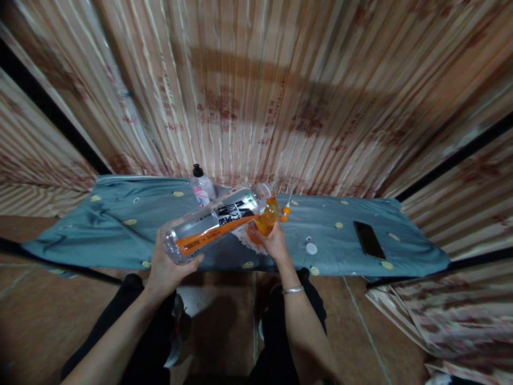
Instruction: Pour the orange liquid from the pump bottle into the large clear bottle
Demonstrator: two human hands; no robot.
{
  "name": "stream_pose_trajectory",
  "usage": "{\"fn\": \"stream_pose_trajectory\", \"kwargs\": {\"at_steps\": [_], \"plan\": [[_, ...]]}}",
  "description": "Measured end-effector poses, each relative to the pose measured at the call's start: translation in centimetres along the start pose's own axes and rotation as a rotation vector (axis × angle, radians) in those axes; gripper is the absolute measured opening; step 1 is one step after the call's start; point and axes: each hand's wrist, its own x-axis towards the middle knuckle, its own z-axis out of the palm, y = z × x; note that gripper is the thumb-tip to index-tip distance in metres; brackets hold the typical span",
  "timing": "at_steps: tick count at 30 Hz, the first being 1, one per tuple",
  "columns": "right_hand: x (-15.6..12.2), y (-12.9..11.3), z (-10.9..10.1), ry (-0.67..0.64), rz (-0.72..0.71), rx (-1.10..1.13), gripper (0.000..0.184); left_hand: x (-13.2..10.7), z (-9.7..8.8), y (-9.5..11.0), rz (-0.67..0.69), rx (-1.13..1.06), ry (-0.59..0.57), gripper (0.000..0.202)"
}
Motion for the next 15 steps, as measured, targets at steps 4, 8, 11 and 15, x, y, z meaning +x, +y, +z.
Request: {"fn": "stream_pose_trajectory", "kwargs": {"at_steps": [4, 8, 11, 15], "plan": [[0.02, 0.21, 0.03, -0.004, -0.002, 0.024, 0.08, -0.06, -0.03, -0.16, -0.011, 0.013, 0.002, 0.077], [-0.01, 0.26, -0.02, -0.004, 0.012, 0.03, 0.08, -0.01, -0.05, 0.06, -0.014, 0.011, 0.008, 0.077], [0.0, 0.18, -0.07, -0.016, 0.017, 0.026, 0.083, 0.05, -0.05, 0.34, -0.021, 0.011, 0.014, 0.076], [0.04, 0.09, -0.09, -0.01, 0.011, 0.018, 0.083, 0.01, 0.0, 0.4, -0.016, 0.006, 0.015, 0.075]]}}
